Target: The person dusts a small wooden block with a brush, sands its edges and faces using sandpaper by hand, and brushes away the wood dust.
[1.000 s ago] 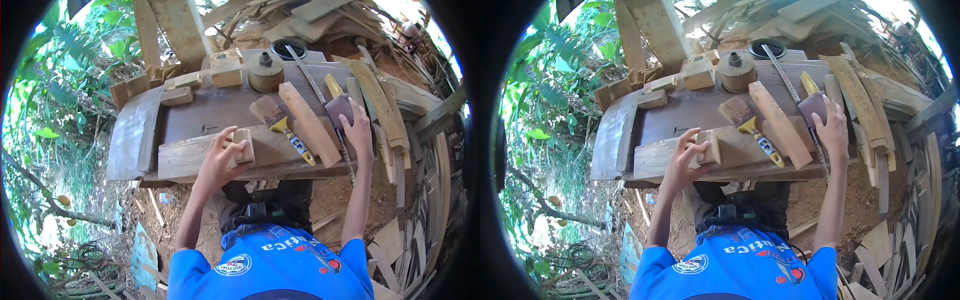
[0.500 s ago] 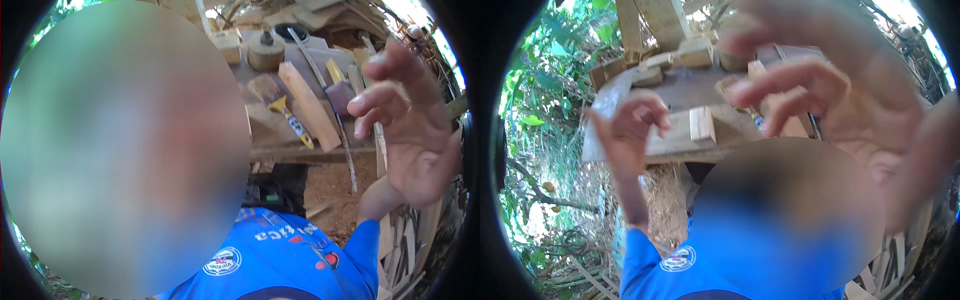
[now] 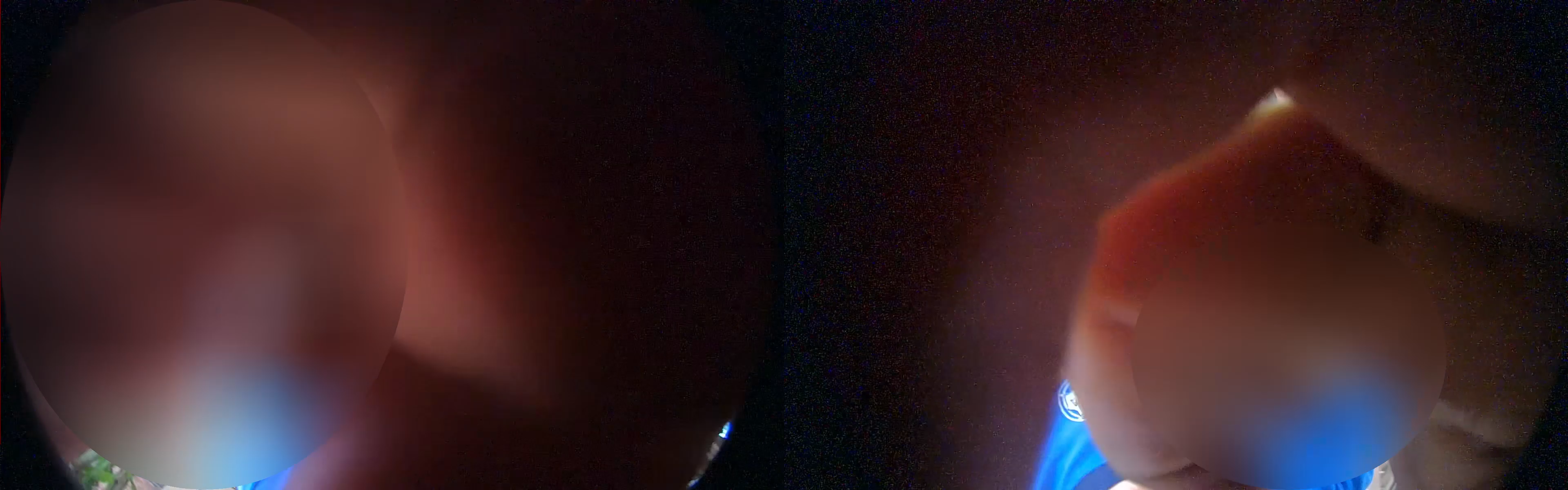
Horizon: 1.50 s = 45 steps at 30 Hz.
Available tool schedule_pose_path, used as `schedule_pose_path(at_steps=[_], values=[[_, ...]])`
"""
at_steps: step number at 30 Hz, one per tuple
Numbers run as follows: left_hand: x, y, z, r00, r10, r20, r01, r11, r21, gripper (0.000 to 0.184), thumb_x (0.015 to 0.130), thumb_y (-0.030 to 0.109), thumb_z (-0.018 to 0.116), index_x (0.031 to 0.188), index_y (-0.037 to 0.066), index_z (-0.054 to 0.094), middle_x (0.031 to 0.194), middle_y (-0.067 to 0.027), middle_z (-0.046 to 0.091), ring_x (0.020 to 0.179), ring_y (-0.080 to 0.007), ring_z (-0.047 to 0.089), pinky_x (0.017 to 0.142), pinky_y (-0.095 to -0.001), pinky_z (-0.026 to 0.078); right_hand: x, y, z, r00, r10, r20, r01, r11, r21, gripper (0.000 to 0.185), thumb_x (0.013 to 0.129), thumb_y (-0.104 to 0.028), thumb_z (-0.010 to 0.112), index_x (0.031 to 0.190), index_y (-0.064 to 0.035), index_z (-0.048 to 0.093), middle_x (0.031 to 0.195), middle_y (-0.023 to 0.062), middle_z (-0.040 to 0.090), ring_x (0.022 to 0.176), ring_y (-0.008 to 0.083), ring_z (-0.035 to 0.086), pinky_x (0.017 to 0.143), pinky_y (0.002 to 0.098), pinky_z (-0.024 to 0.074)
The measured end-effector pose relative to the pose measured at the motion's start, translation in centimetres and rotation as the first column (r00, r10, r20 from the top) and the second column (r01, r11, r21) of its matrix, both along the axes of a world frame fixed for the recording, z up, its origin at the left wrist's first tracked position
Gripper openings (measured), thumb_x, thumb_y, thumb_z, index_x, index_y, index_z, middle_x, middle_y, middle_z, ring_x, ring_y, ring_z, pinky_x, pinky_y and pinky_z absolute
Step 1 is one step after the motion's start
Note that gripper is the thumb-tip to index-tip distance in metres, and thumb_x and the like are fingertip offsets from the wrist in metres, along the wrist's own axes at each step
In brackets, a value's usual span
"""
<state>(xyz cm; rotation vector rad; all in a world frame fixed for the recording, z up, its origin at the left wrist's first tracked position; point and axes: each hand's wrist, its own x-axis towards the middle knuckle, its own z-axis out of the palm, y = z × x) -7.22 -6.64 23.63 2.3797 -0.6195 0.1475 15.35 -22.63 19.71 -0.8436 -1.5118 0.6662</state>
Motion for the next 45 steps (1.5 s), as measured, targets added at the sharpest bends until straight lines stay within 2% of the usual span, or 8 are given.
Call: schedule_pose_path(at_steps=[11,24,34,45], values=[[-2.3,-1.1,-0.3,0.998,0.013,-0.068,-0.012,1.000,0.018,0.058,0.084,0.041,0.031,0.119,0.002,0.055,0.108,-0.0117,0.057,0.095,-0.0219,0.055,0.077,-0.0338,0.045,0.0,-2.8,0.0,1.000,0.023,-0.009,-0.023,1.000,0.011,0.050,0.098,-0.036,0.039,0.128,0.0033,0.048,0.125,0.0167,0.055,0.106,0.0223,0.058,0.083,0.0304,0.0473],[-3.7,-2.5,-1.6,0.997,0.068,-0.044,-0.066,0.997,0.033,0.049,0.080,0.025,0.039,0.121,0.005,0.054,0.116,-0.0111,0.055,0.103,-0.0239,0.053,0.083,-0.0360,0.045,-1.9,-4.2,-1.6,0.999,0.015,0.034,-0.015,1.000,0.024,0.045,0.099,-0.031,0.038,0.126,0.0029,0.050,0.124,0.0160,0.055,0.105,0.0211,0.058,0.084,0.0293,0.0468],[-5.5,-4.4,-1.3,0.998,0.060,-0.028,-0.060,0.998,0.020,0.047,0.077,0.013,0.045,0.123,0.008,0.054,0.122,-0.0106,0.053,0.110,-0.0254,0.052,0.088,-0.0377,0.045,-2.8,-5.8,-1.0,0.998,0.058,0.029,-0.057,0.998,-0.036,0.041,0.099,-0.028,0.038,0.124,0.0026,0.051,0.123,0.0154,0.056,0.105,0.0202,0.058,0.084,0.0284,0.0465],[-4.6,-1.9,-1.5,0.995,0.001,-0.101,0.001,1.000,0.016,0.052,0.074,0.000,0.052,0.125,0.011,0.054,0.128,-0.0100,0.052,0.117,-0.0271,0.050,0.093,-0.0395,0.044,0.0,-6.5,-2.2,0.998,0.054,0.015,-0.053,0.996,-0.067,0.037,0.100,-0.024,0.037,0.122,0.0022,0.052,0.123,0.0147,0.056,0.104,0.0192,0.058,0.085,0.0274,0.0462]])
